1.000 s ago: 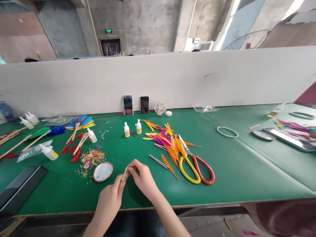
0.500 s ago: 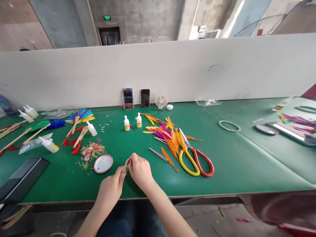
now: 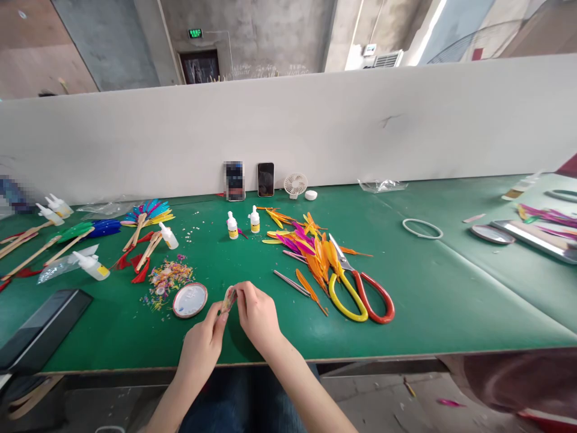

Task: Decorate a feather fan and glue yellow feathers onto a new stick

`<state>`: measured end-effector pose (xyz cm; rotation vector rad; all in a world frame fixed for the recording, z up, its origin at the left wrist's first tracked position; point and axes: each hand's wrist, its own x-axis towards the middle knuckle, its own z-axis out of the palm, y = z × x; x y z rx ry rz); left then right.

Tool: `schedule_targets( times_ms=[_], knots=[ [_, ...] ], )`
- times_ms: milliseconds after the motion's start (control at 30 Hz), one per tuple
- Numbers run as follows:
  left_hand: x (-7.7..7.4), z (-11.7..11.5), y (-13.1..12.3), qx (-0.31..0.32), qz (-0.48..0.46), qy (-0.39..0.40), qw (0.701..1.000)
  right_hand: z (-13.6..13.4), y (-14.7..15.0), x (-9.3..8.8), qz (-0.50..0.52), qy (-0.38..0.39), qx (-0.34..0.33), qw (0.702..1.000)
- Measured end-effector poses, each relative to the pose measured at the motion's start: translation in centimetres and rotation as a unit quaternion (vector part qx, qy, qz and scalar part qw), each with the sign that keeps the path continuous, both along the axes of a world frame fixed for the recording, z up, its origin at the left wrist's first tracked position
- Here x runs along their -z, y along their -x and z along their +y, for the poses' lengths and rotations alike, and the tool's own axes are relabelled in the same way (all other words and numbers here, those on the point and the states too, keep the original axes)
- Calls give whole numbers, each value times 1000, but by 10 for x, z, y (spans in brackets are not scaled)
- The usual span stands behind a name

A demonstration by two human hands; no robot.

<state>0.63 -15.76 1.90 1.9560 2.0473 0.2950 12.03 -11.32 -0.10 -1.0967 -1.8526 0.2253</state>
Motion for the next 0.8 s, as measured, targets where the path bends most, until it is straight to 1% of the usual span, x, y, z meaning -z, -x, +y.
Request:
schedule_targets(
  times_ms=[133,300,367,467,600,667,733,800],
  knots=[
    [0,1,1,-10,-32,-13,999,-1,0,0,18,-6,-21,1000],
    [0,0,2,-19,-61,-18,998,-2,-3,-1,48,25,-15,998],
    [1,0,3,-9,-63,-24,998,-2,-3,-2,59,35,-23,997],
    [6,0,4,21,-56,-55,997,-1,-3,-4,77,52,-53,994],
    [14,-2,6,57,-42,-103,992,3,-7,-5,135,112,-91,980],
    [16,-3,7,67,-27,-119,990,4,-10,-5,148,138,-103,974],
    [17,-3,6,70,-11,-125,990,4,-12,-5,140,140,-98,975],
    [17,-3,6,68,2,-124,990,4,-12,-4,120,119,-80,982]
  ],
)
